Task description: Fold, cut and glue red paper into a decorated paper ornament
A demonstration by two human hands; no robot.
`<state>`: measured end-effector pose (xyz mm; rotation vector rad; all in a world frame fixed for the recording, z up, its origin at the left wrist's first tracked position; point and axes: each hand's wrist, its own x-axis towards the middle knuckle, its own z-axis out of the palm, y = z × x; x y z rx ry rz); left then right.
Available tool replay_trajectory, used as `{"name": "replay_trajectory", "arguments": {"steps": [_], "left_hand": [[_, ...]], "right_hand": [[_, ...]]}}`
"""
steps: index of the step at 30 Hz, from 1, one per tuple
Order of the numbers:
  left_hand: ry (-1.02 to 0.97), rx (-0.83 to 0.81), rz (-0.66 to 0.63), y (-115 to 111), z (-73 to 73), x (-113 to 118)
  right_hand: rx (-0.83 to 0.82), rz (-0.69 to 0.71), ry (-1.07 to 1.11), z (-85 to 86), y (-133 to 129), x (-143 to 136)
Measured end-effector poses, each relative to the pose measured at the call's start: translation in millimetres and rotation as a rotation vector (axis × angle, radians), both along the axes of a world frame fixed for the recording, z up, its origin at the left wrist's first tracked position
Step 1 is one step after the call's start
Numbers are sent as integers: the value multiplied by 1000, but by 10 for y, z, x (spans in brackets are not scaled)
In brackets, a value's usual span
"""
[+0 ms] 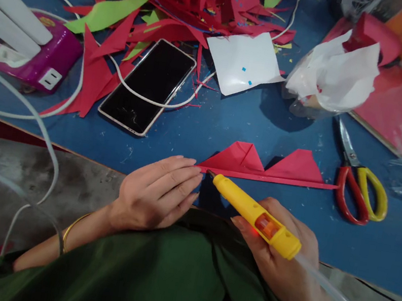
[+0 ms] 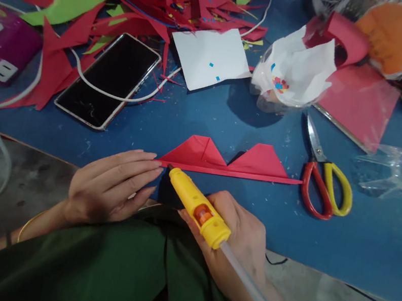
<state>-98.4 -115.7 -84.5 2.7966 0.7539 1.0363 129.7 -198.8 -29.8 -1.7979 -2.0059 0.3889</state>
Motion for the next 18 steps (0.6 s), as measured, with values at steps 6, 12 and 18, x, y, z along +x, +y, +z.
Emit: {"name": "replay_trajectory", "arguments": {"steps": [6, 12, 18], "left_hand": [[-3, -1, -3, 5, 15, 8], [-11, -8, -6, 9, 10, 8], [-23, -4, -3, 9, 6, 9]], "right_hand": [[34, 12, -44, 6, 2, 14], [78, 1, -70, 14, 3, 38], [55, -30, -41, 2, -1, 65]]}}
